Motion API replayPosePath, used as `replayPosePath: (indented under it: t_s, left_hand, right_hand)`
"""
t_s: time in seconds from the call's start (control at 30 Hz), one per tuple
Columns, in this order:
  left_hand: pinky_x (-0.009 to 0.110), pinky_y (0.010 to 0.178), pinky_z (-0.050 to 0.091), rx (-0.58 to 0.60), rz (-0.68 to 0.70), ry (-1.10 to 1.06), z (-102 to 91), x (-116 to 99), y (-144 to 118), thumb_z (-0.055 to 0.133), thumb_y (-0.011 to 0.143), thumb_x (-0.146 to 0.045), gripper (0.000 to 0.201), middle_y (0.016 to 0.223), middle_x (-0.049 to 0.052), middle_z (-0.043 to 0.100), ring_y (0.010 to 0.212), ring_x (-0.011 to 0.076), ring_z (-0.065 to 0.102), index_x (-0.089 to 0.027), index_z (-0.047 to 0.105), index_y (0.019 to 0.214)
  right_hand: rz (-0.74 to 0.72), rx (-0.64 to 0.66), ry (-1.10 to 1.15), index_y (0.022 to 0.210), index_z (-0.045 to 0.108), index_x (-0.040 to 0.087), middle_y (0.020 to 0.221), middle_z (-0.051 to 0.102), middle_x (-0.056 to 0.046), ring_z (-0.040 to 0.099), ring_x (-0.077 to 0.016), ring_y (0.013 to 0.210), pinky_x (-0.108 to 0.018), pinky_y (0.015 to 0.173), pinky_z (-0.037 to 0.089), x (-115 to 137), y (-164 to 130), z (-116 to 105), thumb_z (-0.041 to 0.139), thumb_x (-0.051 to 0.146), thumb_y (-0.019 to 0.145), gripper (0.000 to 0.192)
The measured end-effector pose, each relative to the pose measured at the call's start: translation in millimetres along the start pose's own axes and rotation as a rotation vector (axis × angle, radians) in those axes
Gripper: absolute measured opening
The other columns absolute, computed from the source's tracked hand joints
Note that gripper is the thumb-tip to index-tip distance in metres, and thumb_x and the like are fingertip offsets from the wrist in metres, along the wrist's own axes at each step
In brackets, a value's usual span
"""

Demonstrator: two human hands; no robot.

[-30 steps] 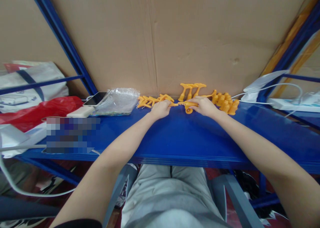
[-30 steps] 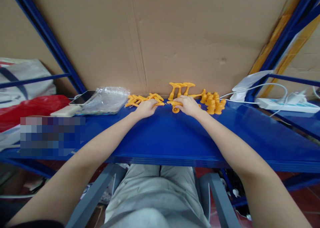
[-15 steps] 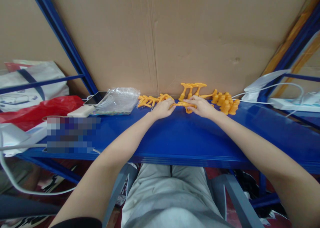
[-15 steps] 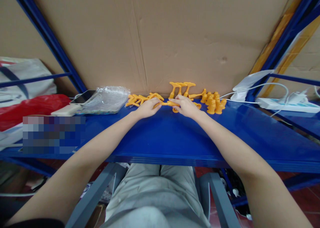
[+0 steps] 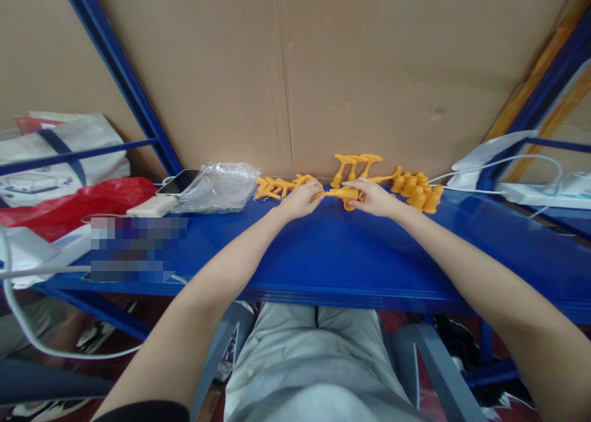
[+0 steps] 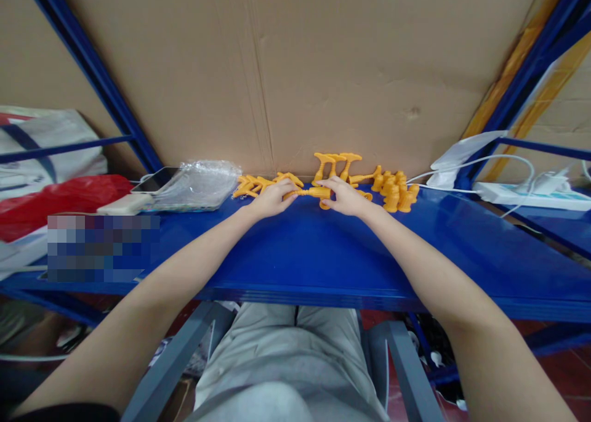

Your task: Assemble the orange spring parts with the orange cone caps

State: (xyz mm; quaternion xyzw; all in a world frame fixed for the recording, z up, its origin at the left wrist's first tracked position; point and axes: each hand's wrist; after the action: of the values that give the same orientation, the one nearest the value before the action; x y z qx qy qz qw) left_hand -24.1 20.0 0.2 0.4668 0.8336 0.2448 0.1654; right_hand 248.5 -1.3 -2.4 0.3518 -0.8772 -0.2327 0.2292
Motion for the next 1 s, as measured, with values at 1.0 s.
replayPosePath:
  t_s: [1.0]
  left_hand:
    - [0.036, 0.088, 0.054, -0.09, -0.039, 0.026, 0.5, -1.5, -0.7, 0.057, 0.1, -0.029, 0.016, 0.101, 0.01, 0.07, 0.098, 0.0232, 0.066, -0.018, 0.064, 0.091]
  right_hand:
    - [0.555, 0.131, 0.678, 0.088, 0.058, 0.019, 0.08, 0.079, -0.009, 0.068, -0.014, 0.057, -0.025, 0.055, 0.048, 33.1, -0.4, -24.4, 0.079, 0.065, 0.081, 0.051]
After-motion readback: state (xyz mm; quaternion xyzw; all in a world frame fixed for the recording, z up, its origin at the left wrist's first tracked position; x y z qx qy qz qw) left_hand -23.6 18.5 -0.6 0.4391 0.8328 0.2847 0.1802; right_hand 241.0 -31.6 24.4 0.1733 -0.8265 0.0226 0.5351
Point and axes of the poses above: each hand's wrist, its own y-axis towards the middle knuckle, its own z-axis out of the palm, x = y × z
